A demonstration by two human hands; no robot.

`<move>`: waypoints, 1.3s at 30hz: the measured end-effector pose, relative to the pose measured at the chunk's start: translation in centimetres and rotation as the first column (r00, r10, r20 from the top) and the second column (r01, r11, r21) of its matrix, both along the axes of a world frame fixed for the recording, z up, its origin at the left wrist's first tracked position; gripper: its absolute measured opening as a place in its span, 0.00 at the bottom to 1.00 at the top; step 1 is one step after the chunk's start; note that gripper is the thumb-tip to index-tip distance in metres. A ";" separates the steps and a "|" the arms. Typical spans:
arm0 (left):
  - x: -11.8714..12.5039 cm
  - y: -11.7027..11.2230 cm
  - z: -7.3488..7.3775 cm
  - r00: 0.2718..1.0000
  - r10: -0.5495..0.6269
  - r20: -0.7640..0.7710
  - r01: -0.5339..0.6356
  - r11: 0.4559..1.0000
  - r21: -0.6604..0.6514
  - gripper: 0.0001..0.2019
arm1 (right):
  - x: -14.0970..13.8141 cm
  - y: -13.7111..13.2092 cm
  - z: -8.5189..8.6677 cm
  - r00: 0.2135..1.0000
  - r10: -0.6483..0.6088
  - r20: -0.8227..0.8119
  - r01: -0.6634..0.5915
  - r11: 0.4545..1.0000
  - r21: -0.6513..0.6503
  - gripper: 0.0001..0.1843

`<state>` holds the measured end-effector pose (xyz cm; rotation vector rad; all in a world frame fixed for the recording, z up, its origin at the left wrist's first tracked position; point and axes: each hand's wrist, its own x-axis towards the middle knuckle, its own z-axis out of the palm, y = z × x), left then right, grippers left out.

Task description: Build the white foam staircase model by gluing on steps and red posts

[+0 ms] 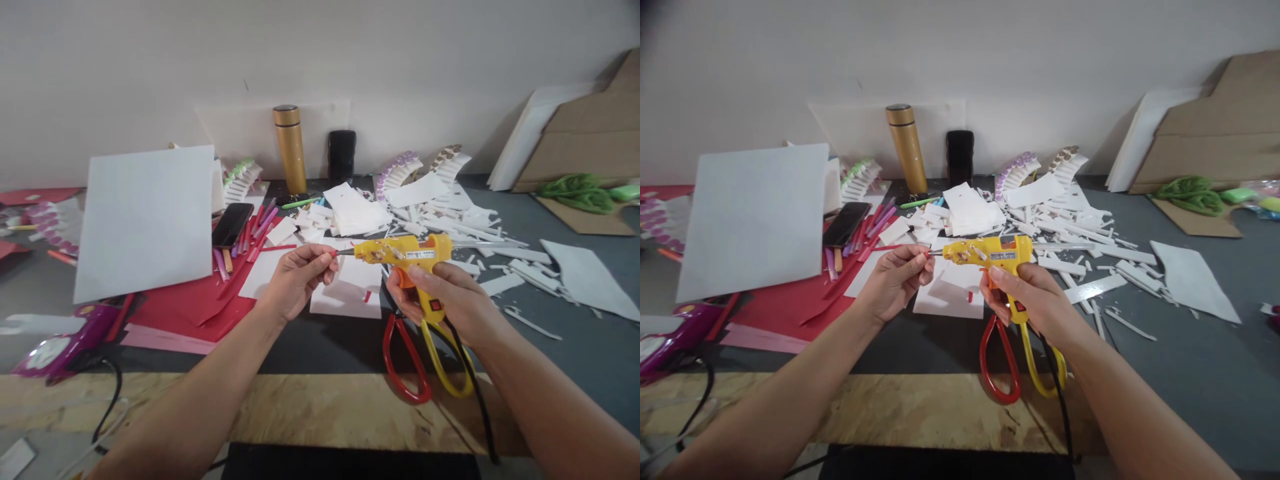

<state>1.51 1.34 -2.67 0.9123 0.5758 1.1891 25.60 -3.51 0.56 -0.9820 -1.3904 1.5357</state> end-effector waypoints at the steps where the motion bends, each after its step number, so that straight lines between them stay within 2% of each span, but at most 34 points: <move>1: 0.0 0.0 0.0 1.000 -0.001 0.003 0.001 1.000 0.001 0.05 | 0.0 0.0 0.0 1.000 -0.001 0.000 0.001 1.000 0.000 0.20; 24: 0.2 0.0 -0.1 1.000 -0.003 0.021 0.002 1.000 0.020 0.04 | 0.3 0.1 -0.3 1.000 -0.020 -0.013 0.019 1.000 -0.017 0.18; 39: 0.2 0.1 -0.1 1.000 0.006 0.022 -0.006 1.000 0.000 0.07 | -0.1 -0.1 0.4 1.000 -0.027 0.009 0.027 1.000 -0.009 0.20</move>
